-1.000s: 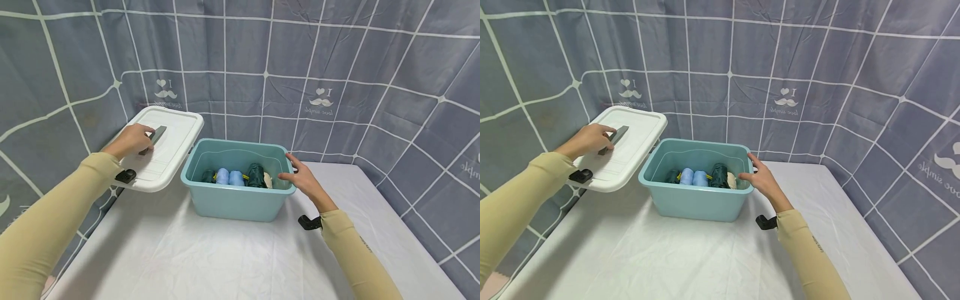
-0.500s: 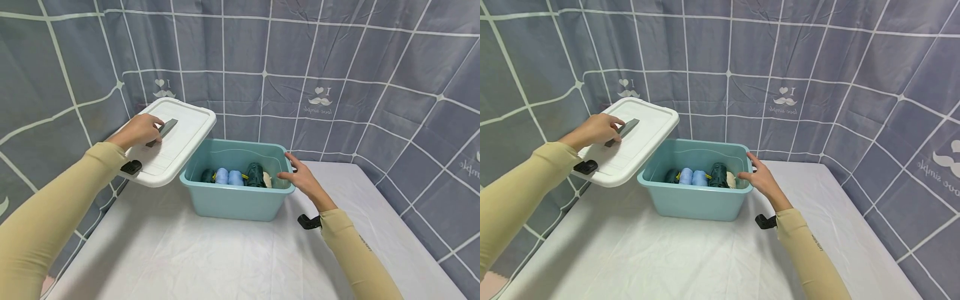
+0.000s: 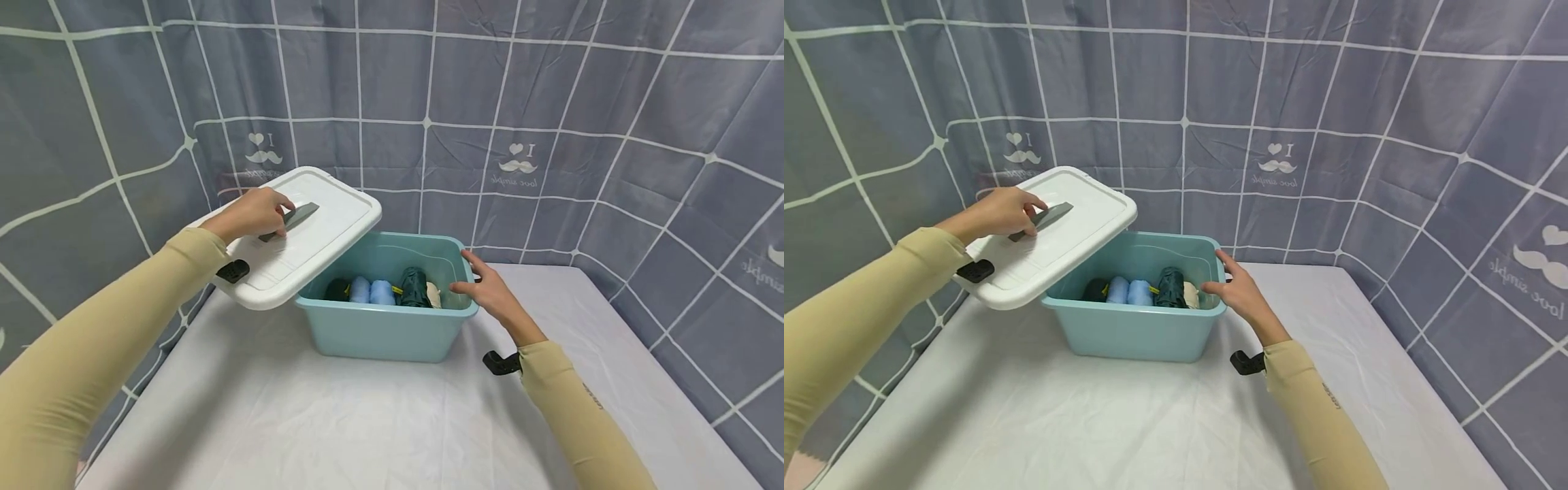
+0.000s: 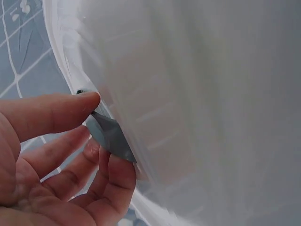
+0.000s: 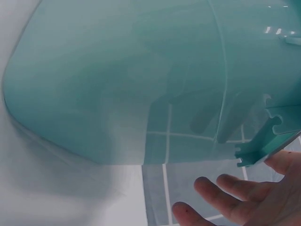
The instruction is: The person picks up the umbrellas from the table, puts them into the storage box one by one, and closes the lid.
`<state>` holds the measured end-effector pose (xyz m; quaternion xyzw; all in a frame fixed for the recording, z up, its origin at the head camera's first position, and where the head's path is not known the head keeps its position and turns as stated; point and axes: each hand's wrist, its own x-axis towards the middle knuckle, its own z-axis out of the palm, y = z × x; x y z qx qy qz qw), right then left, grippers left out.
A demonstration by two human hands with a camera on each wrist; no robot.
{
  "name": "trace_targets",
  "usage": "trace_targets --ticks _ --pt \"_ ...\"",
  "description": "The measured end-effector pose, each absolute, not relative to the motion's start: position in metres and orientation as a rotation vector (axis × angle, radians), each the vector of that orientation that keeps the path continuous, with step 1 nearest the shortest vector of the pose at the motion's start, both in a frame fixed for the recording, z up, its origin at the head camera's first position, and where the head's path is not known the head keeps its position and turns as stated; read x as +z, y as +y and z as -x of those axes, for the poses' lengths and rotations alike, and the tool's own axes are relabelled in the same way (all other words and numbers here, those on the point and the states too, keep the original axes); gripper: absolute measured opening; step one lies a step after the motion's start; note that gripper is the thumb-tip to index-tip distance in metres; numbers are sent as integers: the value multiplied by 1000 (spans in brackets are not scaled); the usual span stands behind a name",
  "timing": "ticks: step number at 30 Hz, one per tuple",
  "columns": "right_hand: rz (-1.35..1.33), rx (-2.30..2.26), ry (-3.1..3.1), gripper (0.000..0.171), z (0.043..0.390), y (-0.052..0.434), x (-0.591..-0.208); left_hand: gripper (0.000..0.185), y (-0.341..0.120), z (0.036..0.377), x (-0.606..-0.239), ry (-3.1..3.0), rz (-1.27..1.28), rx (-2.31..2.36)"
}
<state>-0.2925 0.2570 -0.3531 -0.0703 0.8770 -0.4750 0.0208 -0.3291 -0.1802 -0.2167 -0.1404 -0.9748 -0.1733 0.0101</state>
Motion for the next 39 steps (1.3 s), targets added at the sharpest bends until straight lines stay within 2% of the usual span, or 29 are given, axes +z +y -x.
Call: trace_targets --ticks 39 --pt "275 -1455 2731 88 293 260 -352 50 -97 342 -245 -3202 816 -486"
